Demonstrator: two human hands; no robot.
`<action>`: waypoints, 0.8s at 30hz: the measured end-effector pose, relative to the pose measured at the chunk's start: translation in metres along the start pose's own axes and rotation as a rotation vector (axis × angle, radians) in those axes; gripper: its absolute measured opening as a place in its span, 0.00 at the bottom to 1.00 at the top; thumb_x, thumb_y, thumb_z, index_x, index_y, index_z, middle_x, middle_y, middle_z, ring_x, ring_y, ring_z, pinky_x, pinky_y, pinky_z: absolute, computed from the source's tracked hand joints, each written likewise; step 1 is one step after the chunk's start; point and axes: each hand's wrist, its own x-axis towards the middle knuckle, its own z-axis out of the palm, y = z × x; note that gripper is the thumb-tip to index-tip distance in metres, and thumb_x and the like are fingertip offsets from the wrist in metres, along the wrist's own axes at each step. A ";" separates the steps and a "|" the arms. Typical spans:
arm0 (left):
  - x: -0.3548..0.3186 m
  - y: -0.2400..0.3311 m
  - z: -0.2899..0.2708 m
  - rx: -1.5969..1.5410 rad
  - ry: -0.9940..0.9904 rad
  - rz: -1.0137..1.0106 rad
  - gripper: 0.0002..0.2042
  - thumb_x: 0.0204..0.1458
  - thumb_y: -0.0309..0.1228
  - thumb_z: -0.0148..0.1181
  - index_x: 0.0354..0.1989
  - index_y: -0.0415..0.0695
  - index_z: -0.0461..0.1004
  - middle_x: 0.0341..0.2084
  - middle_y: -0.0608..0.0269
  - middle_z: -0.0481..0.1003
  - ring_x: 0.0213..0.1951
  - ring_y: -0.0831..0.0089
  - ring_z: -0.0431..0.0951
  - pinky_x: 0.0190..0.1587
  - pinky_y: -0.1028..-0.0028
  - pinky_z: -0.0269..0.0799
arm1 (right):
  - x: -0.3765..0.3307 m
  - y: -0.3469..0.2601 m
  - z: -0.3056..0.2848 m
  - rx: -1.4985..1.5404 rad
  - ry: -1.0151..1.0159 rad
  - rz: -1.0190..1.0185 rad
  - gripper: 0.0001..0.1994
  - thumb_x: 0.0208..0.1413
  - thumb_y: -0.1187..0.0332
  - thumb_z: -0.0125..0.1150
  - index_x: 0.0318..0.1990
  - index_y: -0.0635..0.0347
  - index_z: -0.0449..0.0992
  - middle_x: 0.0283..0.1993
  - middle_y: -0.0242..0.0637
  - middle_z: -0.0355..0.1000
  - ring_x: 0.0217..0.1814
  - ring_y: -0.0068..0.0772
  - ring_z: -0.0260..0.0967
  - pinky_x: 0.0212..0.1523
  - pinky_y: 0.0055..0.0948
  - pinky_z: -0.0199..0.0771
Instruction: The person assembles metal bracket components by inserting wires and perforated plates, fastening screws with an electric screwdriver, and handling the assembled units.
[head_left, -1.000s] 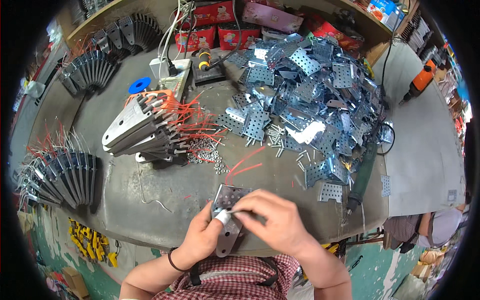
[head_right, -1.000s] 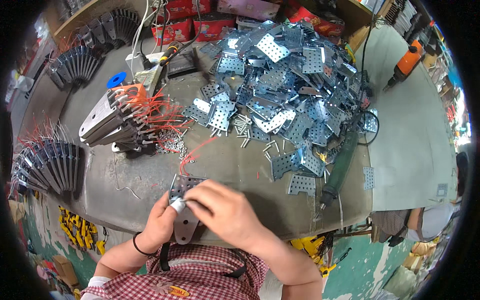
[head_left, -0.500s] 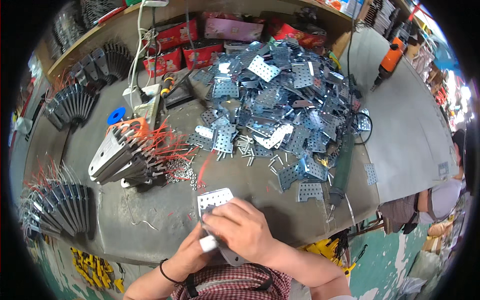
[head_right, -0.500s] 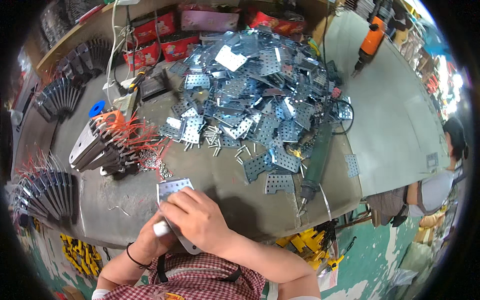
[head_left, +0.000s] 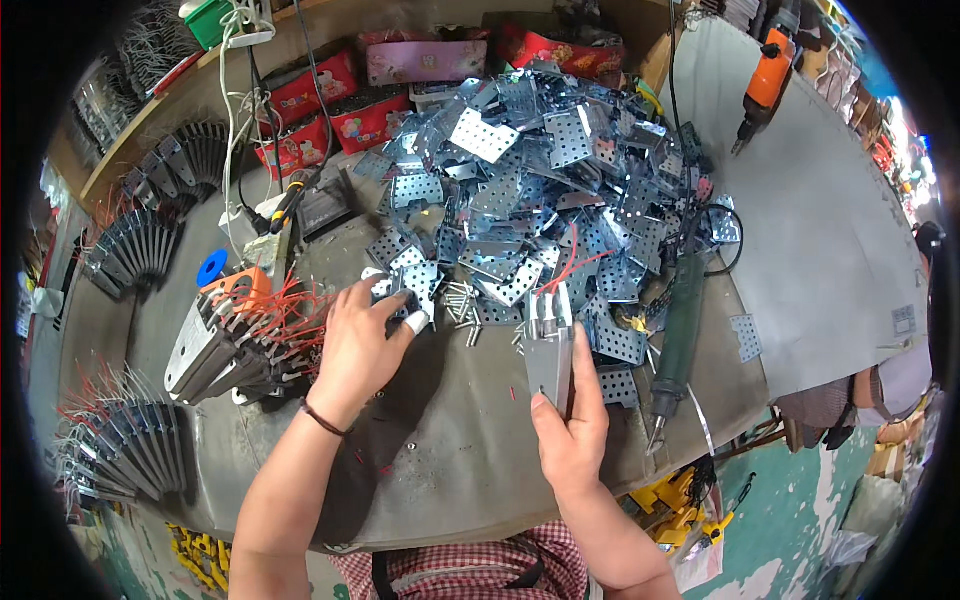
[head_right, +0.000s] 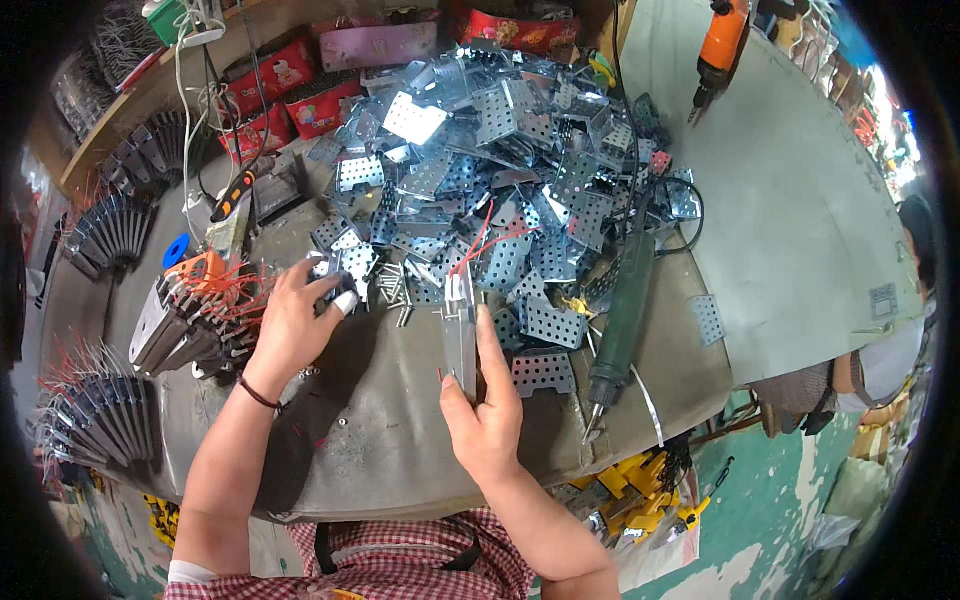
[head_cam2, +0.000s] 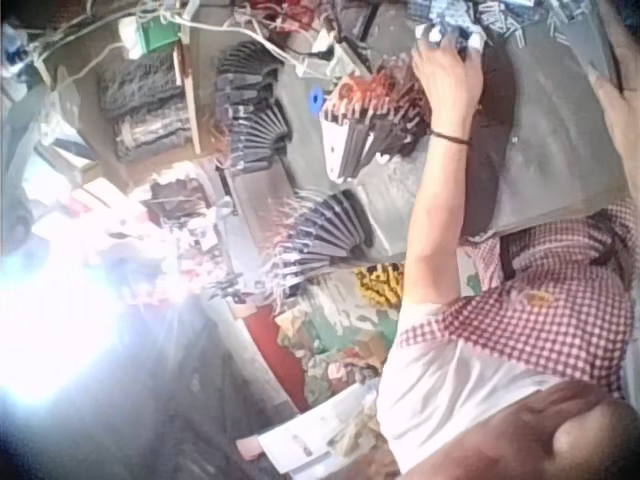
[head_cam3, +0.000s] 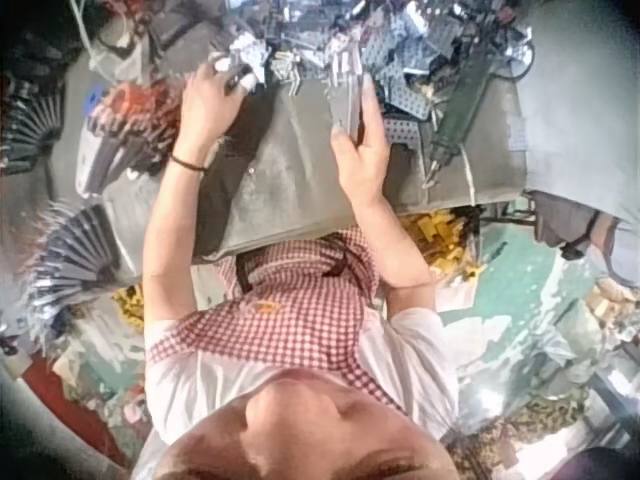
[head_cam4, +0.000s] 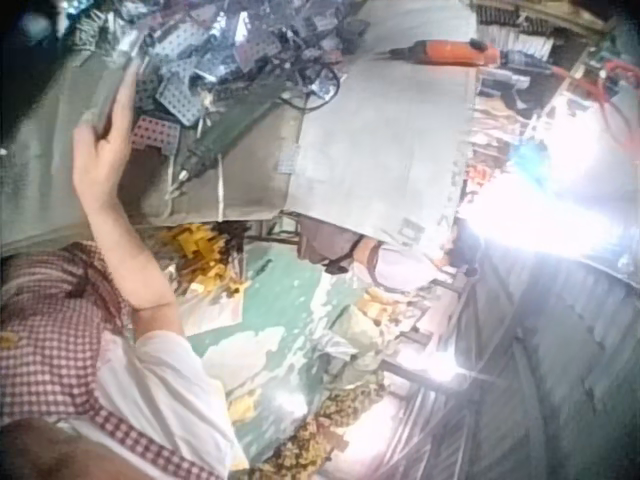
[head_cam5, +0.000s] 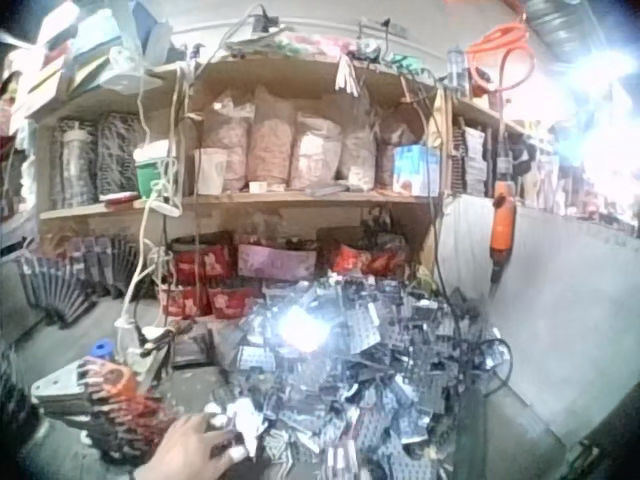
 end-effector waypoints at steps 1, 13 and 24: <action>0.000 -0.002 0.002 0.010 -0.011 -0.007 0.17 0.45 0.30 0.57 0.44 0.39 0.72 0.46 0.46 0.68 0.50 0.51 0.66 0.53 0.61 0.61 | 0.001 -0.003 0.001 0.046 0.018 0.016 0.31 0.48 0.85 0.47 0.63 0.69 0.48 0.64 0.45 0.52 0.63 0.28 0.52 0.58 0.24 0.54; -0.123 0.015 -0.023 -0.614 -0.123 -0.284 0.13 0.46 0.23 0.53 0.42 0.34 0.72 0.46 0.46 0.70 0.49 0.57 0.70 0.52 0.68 0.63 | -0.010 -0.005 0.000 0.434 0.028 0.185 0.33 0.47 0.83 0.46 0.64 0.67 0.46 0.64 0.44 0.51 0.63 0.31 0.52 0.61 0.28 0.49; -0.142 0.029 -0.019 -1.230 -0.141 -0.334 0.15 0.48 0.22 0.56 0.45 0.31 0.70 0.49 0.54 0.67 0.46 0.71 0.70 0.48 0.74 0.66 | -0.065 -0.028 0.007 0.612 0.022 0.538 0.37 0.43 0.83 0.43 0.65 0.60 0.43 0.64 0.45 0.51 0.64 0.45 0.52 0.62 0.44 0.52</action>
